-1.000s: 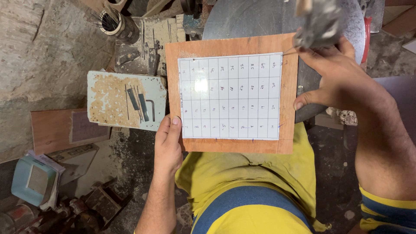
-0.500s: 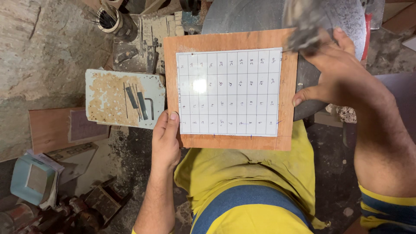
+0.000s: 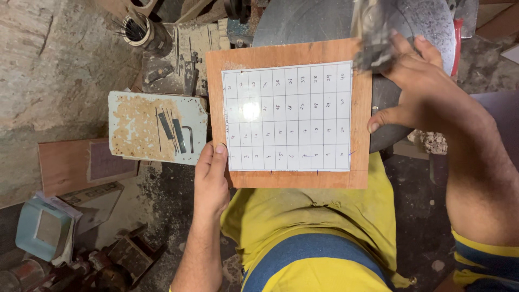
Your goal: The person carries a wooden frame with a printed grid sheet attached to a workbench, holds the frame against the bench, and uses a hammer to drive small nails along the frame edge, rotating the frame to work around its sides.
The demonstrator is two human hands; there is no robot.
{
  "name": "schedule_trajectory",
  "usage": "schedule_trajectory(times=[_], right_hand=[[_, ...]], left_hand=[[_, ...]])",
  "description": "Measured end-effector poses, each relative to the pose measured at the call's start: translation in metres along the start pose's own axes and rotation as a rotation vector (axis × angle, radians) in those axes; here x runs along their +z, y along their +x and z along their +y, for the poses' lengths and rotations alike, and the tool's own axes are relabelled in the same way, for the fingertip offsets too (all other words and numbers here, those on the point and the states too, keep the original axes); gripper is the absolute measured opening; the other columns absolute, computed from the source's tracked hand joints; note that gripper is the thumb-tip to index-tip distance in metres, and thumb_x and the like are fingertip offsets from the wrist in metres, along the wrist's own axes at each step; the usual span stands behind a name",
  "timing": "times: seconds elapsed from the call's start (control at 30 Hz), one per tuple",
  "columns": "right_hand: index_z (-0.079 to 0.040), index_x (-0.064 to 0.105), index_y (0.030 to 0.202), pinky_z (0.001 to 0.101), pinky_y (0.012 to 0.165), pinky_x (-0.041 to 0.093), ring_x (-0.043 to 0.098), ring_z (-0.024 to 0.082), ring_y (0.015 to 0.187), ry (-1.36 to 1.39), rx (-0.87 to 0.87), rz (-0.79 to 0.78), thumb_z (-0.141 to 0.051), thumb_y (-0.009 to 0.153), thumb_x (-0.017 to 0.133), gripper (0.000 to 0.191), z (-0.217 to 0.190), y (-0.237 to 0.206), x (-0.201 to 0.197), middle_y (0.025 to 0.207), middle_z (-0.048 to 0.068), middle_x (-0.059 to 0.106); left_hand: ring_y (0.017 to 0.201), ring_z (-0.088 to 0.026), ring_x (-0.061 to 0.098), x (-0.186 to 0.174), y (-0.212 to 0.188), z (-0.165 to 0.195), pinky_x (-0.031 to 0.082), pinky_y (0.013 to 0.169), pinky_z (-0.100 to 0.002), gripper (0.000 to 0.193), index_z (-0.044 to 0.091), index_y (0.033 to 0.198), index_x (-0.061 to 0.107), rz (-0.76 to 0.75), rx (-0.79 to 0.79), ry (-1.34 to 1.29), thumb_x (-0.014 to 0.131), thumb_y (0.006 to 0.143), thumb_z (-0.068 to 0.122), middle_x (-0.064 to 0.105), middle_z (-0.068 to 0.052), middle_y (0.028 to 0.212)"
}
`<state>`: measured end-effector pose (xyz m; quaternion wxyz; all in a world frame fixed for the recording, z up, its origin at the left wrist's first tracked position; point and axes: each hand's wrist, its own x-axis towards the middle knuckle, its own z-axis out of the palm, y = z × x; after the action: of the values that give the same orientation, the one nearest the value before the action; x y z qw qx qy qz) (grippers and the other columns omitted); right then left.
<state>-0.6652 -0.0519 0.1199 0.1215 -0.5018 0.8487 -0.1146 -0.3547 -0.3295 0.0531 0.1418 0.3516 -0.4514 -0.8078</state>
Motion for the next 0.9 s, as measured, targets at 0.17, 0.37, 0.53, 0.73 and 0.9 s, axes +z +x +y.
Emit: schedule_trajectory(times=[0.17,0.37,0.53,0.73,0.9], right_hand=[[-0.011,0.049,0.152,0.0584,0.127,0.009,0.022,0.035,0.159,0.061,-0.048,0.046,-0.055,0.053,0.084,0.115,0.0006,0.0032,0.0027,0.159,0.019,0.043],[-0.014,0.050,0.151,0.0555,0.131,0.009,0.017,0.033,0.163,-0.010,0.026,0.013,-0.060,0.051,0.085,0.115,0.0003,0.0017,0.0028,0.158,0.015,0.046],[-0.013,0.049,0.153,0.0549,0.130,0.009,0.019,0.035,0.159,0.001,0.123,-0.031,-0.061,0.046,0.088,0.124,-0.0015,-0.0028,0.0009,0.158,0.017,0.047],[-0.017,0.042,0.159,0.0538,0.126,0.005,0.017,0.031,0.156,0.019,0.038,0.025,-0.067,0.050,0.082,0.126,-0.0036,-0.0018,-0.0026,0.165,0.017,0.040],[-0.015,0.040,0.159,0.0551,0.129,0.005,0.022,0.027,0.158,-0.025,0.030,-0.010,-0.064,0.051,0.085,0.127,-0.0033,-0.0009,-0.0048,0.162,0.015,0.041]], left_hand=[[0.099,-0.015,0.067,-0.0003,0.0008,0.0005,0.058,0.085,-0.031,0.035,-0.005,0.128,0.057,-0.020,-0.005,0.011,0.049,0.109,0.024,0.069,-0.011,0.111],[0.100,-0.015,0.067,0.0017,0.0027,0.0042,0.057,0.087,-0.031,0.037,-0.005,0.128,0.057,-0.023,-0.013,0.024,0.049,0.108,0.025,0.070,-0.012,0.111],[0.098,-0.015,0.065,-0.0010,0.0038,0.0026,0.055,0.087,-0.031,0.037,-0.006,0.127,0.057,-0.032,0.008,0.050,0.050,0.109,0.025,0.069,-0.012,0.110],[0.099,-0.014,0.063,-0.0018,0.0088,-0.0016,0.054,0.088,-0.031,0.035,-0.007,0.126,0.057,-0.049,0.034,0.046,0.049,0.110,0.024,0.068,-0.011,0.110],[0.101,-0.014,0.064,0.0014,0.0081,0.0001,0.054,0.090,-0.030,0.035,-0.006,0.127,0.056,-0.054,0.034,0.016,0.049,0.109,0.023,0.068,-0.011,0.111]])
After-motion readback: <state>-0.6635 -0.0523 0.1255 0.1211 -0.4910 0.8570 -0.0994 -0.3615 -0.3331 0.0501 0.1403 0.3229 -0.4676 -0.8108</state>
